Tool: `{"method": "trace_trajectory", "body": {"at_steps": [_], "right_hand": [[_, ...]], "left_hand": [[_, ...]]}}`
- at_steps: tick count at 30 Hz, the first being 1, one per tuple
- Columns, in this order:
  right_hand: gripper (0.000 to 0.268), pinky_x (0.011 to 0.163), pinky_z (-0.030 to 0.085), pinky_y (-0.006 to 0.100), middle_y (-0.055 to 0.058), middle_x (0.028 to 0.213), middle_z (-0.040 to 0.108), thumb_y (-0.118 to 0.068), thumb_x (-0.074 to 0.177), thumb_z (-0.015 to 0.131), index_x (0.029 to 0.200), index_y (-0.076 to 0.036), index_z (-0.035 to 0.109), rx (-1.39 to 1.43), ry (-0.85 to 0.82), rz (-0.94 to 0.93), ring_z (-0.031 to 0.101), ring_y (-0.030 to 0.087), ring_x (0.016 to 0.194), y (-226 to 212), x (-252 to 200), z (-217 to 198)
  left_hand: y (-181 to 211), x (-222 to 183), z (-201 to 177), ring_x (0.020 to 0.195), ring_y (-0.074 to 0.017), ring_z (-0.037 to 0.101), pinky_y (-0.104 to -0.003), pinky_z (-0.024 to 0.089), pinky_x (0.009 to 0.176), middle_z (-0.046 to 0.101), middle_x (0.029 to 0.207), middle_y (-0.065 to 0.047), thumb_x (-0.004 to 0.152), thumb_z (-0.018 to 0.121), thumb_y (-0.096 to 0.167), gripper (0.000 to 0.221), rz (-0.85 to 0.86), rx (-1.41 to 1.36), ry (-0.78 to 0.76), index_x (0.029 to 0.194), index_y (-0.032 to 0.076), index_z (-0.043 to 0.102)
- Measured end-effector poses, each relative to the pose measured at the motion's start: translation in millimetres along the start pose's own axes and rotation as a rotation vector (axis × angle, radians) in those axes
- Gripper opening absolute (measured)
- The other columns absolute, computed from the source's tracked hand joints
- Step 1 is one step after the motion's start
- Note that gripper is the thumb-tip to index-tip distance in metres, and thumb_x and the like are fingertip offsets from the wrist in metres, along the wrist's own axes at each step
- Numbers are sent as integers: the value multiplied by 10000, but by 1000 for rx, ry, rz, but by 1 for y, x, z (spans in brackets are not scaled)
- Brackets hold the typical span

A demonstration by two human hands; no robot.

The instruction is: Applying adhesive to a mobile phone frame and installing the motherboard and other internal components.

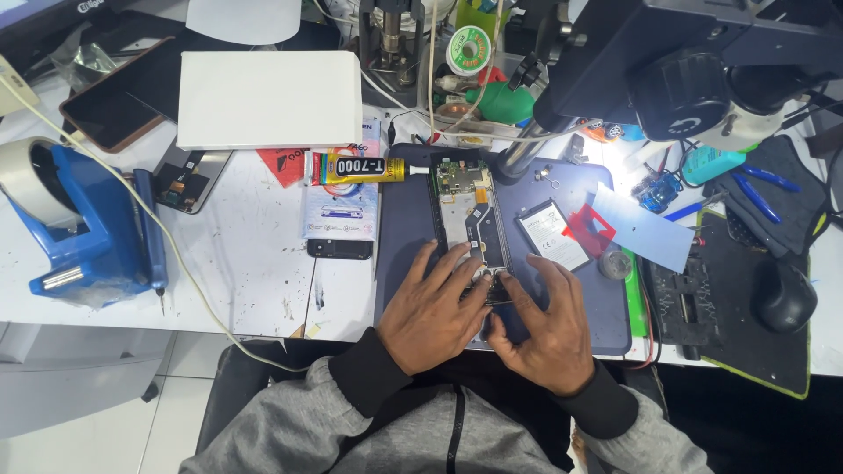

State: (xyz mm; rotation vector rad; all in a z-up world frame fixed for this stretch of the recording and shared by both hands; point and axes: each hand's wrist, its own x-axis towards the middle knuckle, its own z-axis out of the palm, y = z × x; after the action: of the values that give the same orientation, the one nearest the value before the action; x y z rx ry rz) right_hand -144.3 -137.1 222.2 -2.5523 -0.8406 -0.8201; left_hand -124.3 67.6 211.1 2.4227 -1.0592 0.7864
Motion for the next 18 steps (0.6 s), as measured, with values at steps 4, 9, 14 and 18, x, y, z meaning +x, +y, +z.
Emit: {"method": "trace_trajectory", "body": {"at_steps": [4,9,14,18], "right_hand": [[516,904,524,498,289,1327,513,-272,874,717,1333,-59,615,42,-36,63,569,421,1155,1,-1,-2],[436,947,531,515,295,1337,516,-262,878,710,1257,-51,674,64,-31,56,567,431,1166,0,1,-2],[409,944,530,535,299,1320,529,-252,885,717,1232,-38,680,66,-16,39,578,436,1145,0,0,-2],[408,957,535,536,291,1330,523,-258,891,728,1244,-57,683,60,-10,34,576,434,1174,1,-1,-1]], "left_hand": [[1,-1,0,1306,-372,573,-611,419,1102,668,1268,-198,1021,631,301,341,1,0,-2,1199,19,704],[1,-1,1,1312,-375,573,-609,416,1107,671,1268,-194,1024,625,308,352,-1,1,-3,1210,19,703],[1,-1,0,1309,-367,574,-601,418,1107,669,1267,-186,1022,623,318,355,-5,6,-7,1211,28,700],[1,0,0,1309,-370,572,-605,416,1104,670,1268,-188,1023,614,323,365,-3,11,-17,1218,26,700]]}}
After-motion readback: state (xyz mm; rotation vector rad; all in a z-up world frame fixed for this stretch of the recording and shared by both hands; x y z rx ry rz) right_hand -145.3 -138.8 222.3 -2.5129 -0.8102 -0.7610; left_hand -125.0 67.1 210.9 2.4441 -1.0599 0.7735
